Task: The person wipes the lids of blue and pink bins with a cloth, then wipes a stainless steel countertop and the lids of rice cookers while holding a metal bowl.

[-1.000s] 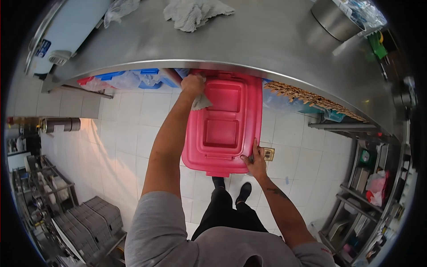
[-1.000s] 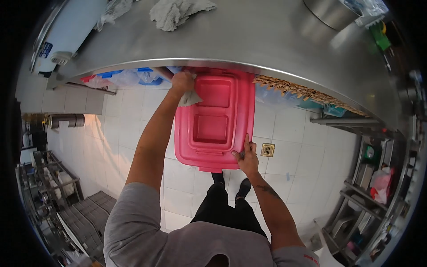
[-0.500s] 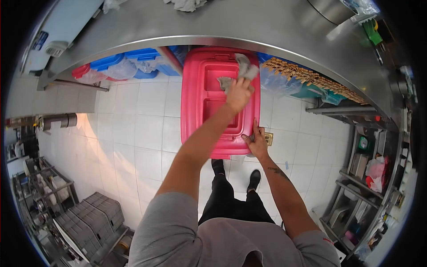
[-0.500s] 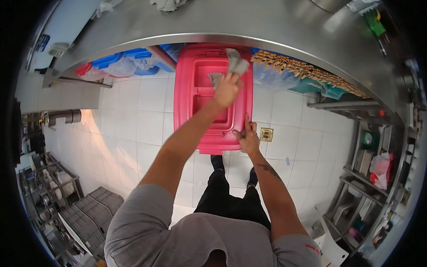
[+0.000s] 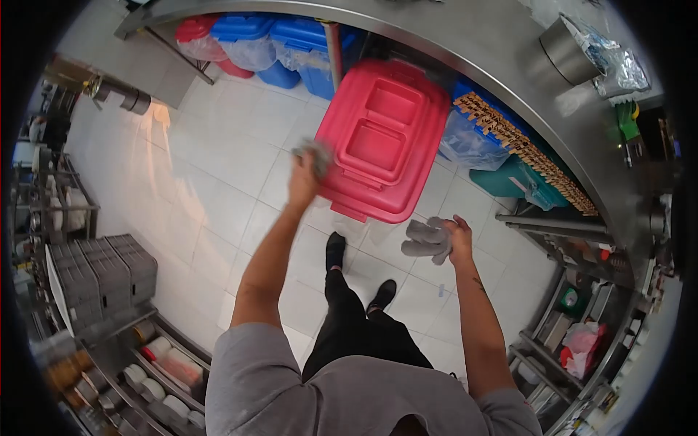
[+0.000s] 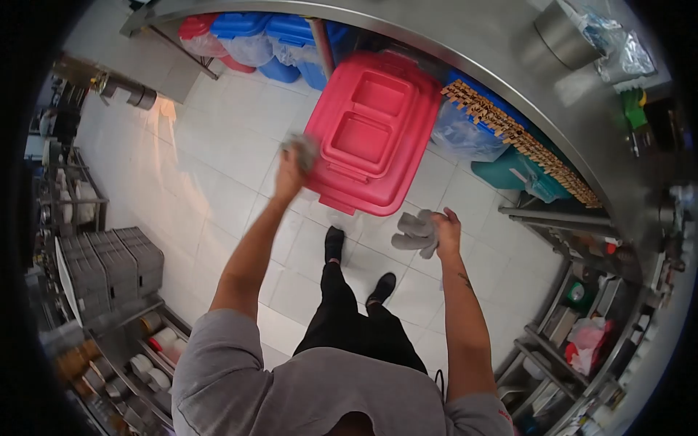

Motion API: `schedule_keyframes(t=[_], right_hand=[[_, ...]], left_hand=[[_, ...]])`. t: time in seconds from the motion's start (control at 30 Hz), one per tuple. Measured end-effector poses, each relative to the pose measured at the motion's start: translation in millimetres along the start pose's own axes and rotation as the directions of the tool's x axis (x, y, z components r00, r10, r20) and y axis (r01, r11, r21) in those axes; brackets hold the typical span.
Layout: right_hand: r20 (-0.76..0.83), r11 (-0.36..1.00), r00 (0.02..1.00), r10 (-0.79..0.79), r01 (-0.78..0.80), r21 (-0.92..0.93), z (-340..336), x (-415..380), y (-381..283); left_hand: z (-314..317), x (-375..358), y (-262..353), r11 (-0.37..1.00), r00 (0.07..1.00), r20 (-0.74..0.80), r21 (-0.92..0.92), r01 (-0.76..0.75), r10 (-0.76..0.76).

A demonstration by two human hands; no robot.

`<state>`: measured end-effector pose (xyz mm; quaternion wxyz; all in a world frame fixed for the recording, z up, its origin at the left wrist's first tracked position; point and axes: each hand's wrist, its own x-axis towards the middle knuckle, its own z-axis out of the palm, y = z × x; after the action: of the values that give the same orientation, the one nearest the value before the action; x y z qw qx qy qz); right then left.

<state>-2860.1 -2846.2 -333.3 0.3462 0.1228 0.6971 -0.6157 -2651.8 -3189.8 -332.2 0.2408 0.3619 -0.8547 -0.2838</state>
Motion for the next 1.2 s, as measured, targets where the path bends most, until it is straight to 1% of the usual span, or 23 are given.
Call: schedule_keyframes(t=[0.03,0.1,0.13,0.17,0.2,0.23,0.27,0.3,0.33,0.4,0.43,0.47,0.5,0.53,0.6,0.67,0.7,0.8,0.9,1.0,1.07,1.17,1.2], right_hand=[[0.012,0.999,1.000,-0.023,0.023,0.024,-10.5,2.7,-7.5],[0.044,0.995,0.997,-0.059,0.056,0.078,-20.4,4.3,-19.5],[0.059,0.993,0.993,-0.107,0.103,0.063,-12.7,1.1,-27.9],[0.071,0.987,0.986,-0.153,0.150,0.053,2.8,-2.7,-38.9],[0.082,0.979,0.976,-0.200,0.197,0.047,20.2,-3.8,-48.2],[0.102,0.970,0.964,-0.244,0.243,0.024,38.0,-2.8,-55.1],[0.125,0.958,0.950,-0.285,0.287,0.003,58.3,-0.6,-60.5],[0.146,0.944,0.934,-0.325,0.331,-0.016,76.8,2.9,-62.6],[0.149,0.894,0.894,-0.422,0.438,-0.096,94.4,12.3,-65.4],[0.172,0.737,0.784,-0.597,0.620,-0.269,115.2,29.9,-70.3],[0.177,0.661,0.756,-0.630,0.642,-0.388,124.3,33.7,-79.2],[0.189,0.576,0.729,-0.658,0.649,-0.498,133.9,33.2,-88.3],[0.206,0.484,0.702,-0.682,0.644,-0.593,144.2,36.6,-93.6],[0.173,0.471,0.727,-0.665,0.587,-0.658,156.0,50.5,-89.1],[0.092,0.441,0.769,-0.633,0.456,-0.773,176.4,78.7,-71.7],[0.074,0.399,0.826,-0.558,0.346,-0.849,200.3,54.3,-77.0],[0.061,0.370,0.853,-0.519,0.288,-0.883,207.9,44.3,-77.4],[0.055,0.290,0.789,-0.612,0.288,-0.913,213.1,63.8,-62.5],[0.131,0.260,0.749,-0.649,0.380,-0.888,206.0,68.5,-59.1],[0.115,0.275,0.736,-0.667,0.386,-0.880,206.8,66.0,-59.9],[0.104,0.284,0.743,-0.661,0.376,-0.882,208.1,66.9,-61.3],[0.093,0.296,0.749,-0.656,0.368,-0.881,203.5,68.6,-58.2],[0.091,0.300,0.743,-0.663,0.375,-0.877,205.0,71.1,-59.0]], left_hand=[[-18.2,9.6,11.8,0.970,0.971,-0.029,-0.061,0.234,-0.237],[19.9,-2.1,2.7,0.947,0.954,-0.046,0.117,0.299,-0.295],[40.0,-7.9,6.0,0.922,0.944,-0.056,0.206,0.329,-0.324],[48.8,-21.5,35.6,0.907,0.884,-0.282,0.091,0.412,-0.373],[73.3,-38.1,63.7,0.819,0.758,-0.314,-0.170,0.547,-0.572],[193.6,-85.5,9.9,0.867,0.911,-0.328,0.343,0.361,-0.250],[200.8,-117.1,78.4,0.953,0.933,-0.253,0.097,0.288,-0.257],[193.0,-135.1,138.2,0.984,0.978,-0.109,0.001,0.180,-0.179],[193.0,-147.1,171.0,0.980,0.987,0.024,-0.117,0.159,-0.157],[151.7,-139.7,201.7,0.859,0.926,0.338,-0.411,0.304,-0.166],[141.7,-128.0,191.3,0.830,0.968,0.175,-0.500,0.247,-0.182],[127.1,-113.7,172.2,0.802,0.977,0.010,-0.570,0.180,-0.212],[98.4,-98.0,155.4,0.813,0.960,-0.068,-0.550,0.192,-0.273],[66.0,-82.9,138.6,0.827,0.934,-0.148,-0.525,0.204,-0.324],[28.7,-69.5,106.2,0.795,0.877,-0.154,-0.513,0.323,-0.456],[52.8,-62.3,81.7,0.856,0.845,-0.272,-0.390,0.340,-0.460],[52.9,-54.8,79.0,0.876,0.827,-0.328,-0.327,0.354,-0.457],[51.6,-24.9,72.2,0.873,0.836,-0.255,-0.102,0.476,-0.486],[39.9,-6.1,60.1,0.902,0.888,-0.192,0.030,0.431,-0.418],[40.5,27.1,45.6,0.916,0.910,-0.164,0.066,0.395,-0.380],[42.7,64.4,32.8,0.919,0.922,-0.111,0.097,0.382,-0.372],[60.6,150.5,4.7,0.917,0.926,0.015,0.145,0.372,-0.378],[68.3,184.4,-2.2,0.944,0.951,-0.020,0.118,0.309,-0.309]])
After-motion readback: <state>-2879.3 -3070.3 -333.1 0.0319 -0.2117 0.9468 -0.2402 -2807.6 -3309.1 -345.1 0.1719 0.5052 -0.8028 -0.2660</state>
